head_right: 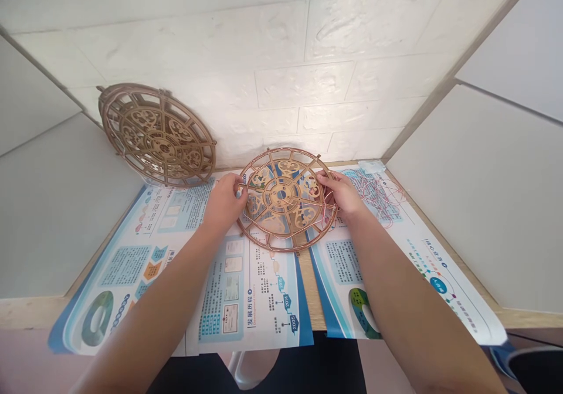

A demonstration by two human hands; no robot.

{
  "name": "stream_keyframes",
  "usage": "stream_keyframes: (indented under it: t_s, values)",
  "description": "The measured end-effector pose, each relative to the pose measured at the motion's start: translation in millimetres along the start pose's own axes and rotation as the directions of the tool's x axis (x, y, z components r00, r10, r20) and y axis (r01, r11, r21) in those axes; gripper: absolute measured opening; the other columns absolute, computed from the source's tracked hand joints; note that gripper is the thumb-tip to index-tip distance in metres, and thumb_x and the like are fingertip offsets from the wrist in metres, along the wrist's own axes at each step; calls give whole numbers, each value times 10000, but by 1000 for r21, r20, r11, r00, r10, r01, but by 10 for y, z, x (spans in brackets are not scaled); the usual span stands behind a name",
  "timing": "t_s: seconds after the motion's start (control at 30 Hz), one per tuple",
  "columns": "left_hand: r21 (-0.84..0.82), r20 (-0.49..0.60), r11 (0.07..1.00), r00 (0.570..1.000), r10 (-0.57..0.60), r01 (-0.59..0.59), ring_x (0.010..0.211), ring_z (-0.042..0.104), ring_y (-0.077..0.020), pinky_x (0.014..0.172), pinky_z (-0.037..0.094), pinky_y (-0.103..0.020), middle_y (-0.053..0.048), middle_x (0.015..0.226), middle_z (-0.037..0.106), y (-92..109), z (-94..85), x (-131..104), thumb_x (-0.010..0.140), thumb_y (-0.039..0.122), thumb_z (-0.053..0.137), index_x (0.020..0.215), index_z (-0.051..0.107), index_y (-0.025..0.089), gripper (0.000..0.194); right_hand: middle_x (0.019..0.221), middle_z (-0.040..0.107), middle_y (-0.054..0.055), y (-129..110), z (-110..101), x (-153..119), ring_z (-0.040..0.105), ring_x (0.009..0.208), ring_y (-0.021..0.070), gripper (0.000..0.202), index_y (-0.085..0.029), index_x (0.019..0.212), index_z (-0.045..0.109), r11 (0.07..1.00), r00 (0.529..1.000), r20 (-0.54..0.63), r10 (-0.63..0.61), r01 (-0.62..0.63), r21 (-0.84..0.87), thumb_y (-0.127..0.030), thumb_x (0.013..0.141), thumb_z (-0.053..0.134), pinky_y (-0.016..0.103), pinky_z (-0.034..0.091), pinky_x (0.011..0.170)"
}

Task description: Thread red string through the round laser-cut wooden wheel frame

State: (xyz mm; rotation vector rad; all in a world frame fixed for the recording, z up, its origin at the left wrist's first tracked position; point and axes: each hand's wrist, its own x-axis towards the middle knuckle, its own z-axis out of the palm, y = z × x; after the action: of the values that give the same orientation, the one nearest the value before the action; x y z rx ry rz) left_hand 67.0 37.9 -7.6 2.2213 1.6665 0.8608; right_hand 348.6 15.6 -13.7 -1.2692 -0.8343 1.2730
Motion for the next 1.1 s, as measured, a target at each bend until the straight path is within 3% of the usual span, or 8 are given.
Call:
stream_keyframes:
  t_s: [0.37, 0.6, 0.7, 0.77, 0.83, 0.9, 0.97, 1.1]
  values:
    - [-31, -27, 1000, 1000, -3, 2, 894, 601, -231, 722, 428, -339, -37, 905, 619, -20, -15, 13, 872, 152, 578, 909, 540, 227, 92, 672, 651, 16, 41, -17, 28, 591, 549, 182, 358, -219, 825, 666, 1000, 1000, -13, -6, 6, -14, -402, 609, 886, 299, 460, 497]
    - [-220, -299, 969, 953, 39, -109, 830, 546, -191, 835, 464, -345, -35, 912, 547, 76, -45, -97, 870, 180, 532, 1066, 514, 224, 201, 686, 641, 9, 3, -57, 45, 591, 586, 191, 336, -234, 804, 636, 994, 986, -138, -92, 98, 41, -412, 625, 858, 338, 503, 569]
    - [-365, -344, 930, 935, -84, -51, 984, 544, -207, 873, 480, -349, -83, 1121, 535, 95, -30, -117, 821, 188, 556, 1175, 448, 234, 372, 709, 651, 14, -7, -85, 69, 620, 642, 215, 328, -247, 821, 640, 990, 977, -174, -127, 136, 44, -438, 639, 834, 355, 520, 609]
    - [-514, -286, 856, 932, -224, 48, 1027, 548, -206, 836, 495, -335, -100, 1221, 508, 86, 6, -90, 794, 194, 552, 1218, 410, 244, 451, 713, 650, 15, -5, -101, 84, 631, 660, 230, 330, -258, 838, 638, 989, 976, -172, -134, 142, 35, -459, 650, 819, 368, 525, 616]
    - [-719, -100, 678, 941, -324, 157, 948, 581, -190, 774, 508, -324, -91, 1179, 540, 65, 63, -42, 784, 212, 531, 1200, 415, 240, 433, 713, 646, 13, 1, -113, 95, 634, 665, 234, 337, -264, 837, 629, 989, 976, -169, -139, 147, 35, -471, 648, 816, 371, 525, 608]
    - [-860, 191, 413, 939, -286, 301, 815, 601, -176, 697, 512, -319, -66, 1032, 591, 46, 128, 1, 775, 240, 526, 1130, 464, 221, 361, 709, 637, 9, 6, -121, 101, 632, 660, 231, 340, -267, 832, 620, 986, 972, -176, -154, 162, 37, -480, 650, 813, 366, 524, 602]
    - [-873, 401, 233, 902, -158, 429, 749, 610, -173, 646, 511, -311, -44, 925, 620, 40, 183, 20, 736, 250, 592, 1068, 514, 208, 345, 698, 627, 4, 10, -123, 102, 625, 650, 224, 335, -268, 825, 614, 982, 967, -184, -176, 185, 34, -475, 654, 814, 359, 522, 597]
    - [-853, 482, 196, 874, -62, 484, 792, 642, -184, 644, 525, -299, -41, 922, 668, 66, 218, 6, 621, 187, 750, 1049, 559, 200, 468, 668, 623, 1, 12, -108, 91, 626, 622, 227, 329, -270, 839, 613, 983, 966, -199, -164, 176, 46, -462, 666, 816, 356, 515, 554]
